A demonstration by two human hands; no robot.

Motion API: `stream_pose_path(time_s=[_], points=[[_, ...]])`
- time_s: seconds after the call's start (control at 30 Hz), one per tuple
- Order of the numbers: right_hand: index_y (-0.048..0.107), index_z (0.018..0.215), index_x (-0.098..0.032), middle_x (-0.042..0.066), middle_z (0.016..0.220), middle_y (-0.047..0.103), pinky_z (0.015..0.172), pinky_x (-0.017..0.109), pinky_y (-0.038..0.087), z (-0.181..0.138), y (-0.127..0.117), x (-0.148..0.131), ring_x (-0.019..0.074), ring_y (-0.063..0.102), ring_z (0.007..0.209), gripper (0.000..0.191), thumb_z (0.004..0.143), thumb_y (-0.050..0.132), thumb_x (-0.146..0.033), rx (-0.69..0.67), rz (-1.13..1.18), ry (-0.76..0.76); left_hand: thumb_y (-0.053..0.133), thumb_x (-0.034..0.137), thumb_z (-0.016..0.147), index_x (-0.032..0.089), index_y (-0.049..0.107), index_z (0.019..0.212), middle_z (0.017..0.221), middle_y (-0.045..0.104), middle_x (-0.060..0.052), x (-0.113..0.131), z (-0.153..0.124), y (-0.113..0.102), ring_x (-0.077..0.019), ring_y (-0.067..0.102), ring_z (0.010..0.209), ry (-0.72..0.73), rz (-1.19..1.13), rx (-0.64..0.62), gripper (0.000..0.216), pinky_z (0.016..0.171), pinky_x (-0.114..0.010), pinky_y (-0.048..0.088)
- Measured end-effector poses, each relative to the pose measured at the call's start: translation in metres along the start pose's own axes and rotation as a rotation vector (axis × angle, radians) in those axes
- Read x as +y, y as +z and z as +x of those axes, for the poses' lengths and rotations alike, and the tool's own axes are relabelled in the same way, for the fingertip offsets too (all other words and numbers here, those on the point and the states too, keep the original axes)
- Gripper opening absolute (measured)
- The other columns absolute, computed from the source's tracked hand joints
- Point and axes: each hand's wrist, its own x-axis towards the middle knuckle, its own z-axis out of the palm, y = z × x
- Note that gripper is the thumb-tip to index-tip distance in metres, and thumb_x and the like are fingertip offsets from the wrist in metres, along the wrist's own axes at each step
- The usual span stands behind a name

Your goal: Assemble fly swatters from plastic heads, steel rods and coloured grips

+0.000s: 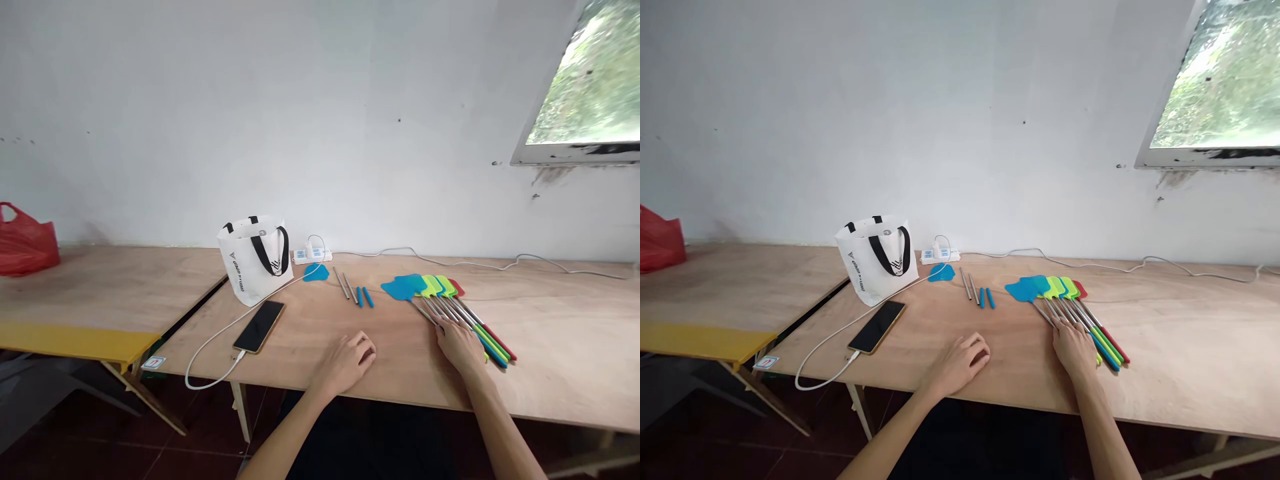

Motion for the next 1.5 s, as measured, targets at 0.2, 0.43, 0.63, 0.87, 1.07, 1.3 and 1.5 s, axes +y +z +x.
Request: stream_pose_path(time_s=[0.2,0.43,0.63,0.87,1.07,1.3,1.5], points=[[0.065,0.136,-0.028,0.005,0.136,0.067,0.090,0.040,0.049,-0.004,-0.004,0.003,0.0262,0.060,0.120,0.049,0.094,0.040,-0.022,0.053,0.011,0.022,0.051,0.030,0.103,0.025,0.066,0.101,0.113,0.066,0.000,0.000,0.000,0.000,-0.0190,0.063,0.094,-0.004,0.002,-0.007,0.016,0.086,-0.032,0.047],[0.075,0.119,-0.029,0.006,0.125,0.072,0.090,0.043,0.046,-0.011,-0.015,-0.001,0.0291,0.060,0.114,0.039,0.100,0.041,-0.034,0.088,-0.016,0.071,0.050,0.030,0.103,0.025,0.066,0.102,0.112,0.066,0.000,-0.001,0.000,0.000,-0.0188,0.064,0.095,0.014,0.001,0.001,0.017,0.087,-0.032,0.046],[0.076,0.111,-0.026,0.009,0.123,0.069,0.090,0.045,0.044,-0.009,-0.013,0.014,0.0320,0.057,0.115,0.042,0.100,0.041,-0.046,0.069,-0.036,0.077,0.051,0.029,0.103,0.026,0.065,0.103,0.112,0.066,0.001,-0.001,-0.002,0.001,-0.0184,0.063,0.096,0.017,0.004,0.010,0.015,0.088,-0.032,0.046],[0.074,0.110,-0.029,0.007,0.122,0.066,0.090,0.041,0.046,0.000,-0.001,0.048,0.0280,0.058,0.113,0.041,0.099,0.041,-0.052,0.008,0.085,-0.046,0.050,0.029,0.104,0.025,0.066,0.103,0.112,0.067,-0.001,0.000,-0.001,0.001,-0.0189,0.064,0.097,0.016,-0.002,0.006,0.017,0.088,-0.033,0.047],[0.071,0.116,-0.026,0.009,0.115,0.066,0.086,0.038,0.048,-0.002,-0.003,0.032,0.0269,0.062,0.105,0.037,0.098,0.042,-0.040,0.040,0.057,-0.026,0.049,0.030,0.104,0.026,0.066,0.103,0.112,0.067,0.000,0.001,-0.001,0.000,-0.0185,0.064,0.094,0.014,-0.001,0.006,0.017,0.088,-0.032,0.047],[0.073,0.118,-0.026,0.009,0.119,0.067,0.083,0.038,0.049,-0.003,-0.003,0.019,0.0270,0.062,0.110,0.040,0.100,0.039,-0.038,0.048,0.033,0.044,0.049,0.031,0.104,0.025,0.066,0.103,0.112,0.066,-0.001,0.000,-0.001,0.001,-0.0187,0.064,0.096,0.012,0.003,0.008,0.018,0.088,-0.032,0.047],[0.071,0.122,-0.025,0.010,0.123,0.067,0.091,0.040,0.049,-0.005,-0.001,0.021,0.0289,0.060,0.114,0.039,0.099,0.041,-0.035,0.096,-0.005,0.066,0.052,0.029,0.102,0.025,0.065,0.100,0.112,0.066,0.001,0.002,-0.001,-0.001,-0.0182,0.063,0.094,0.000,0.005,0.005,0.014,0.087,-0.032,0.046]])
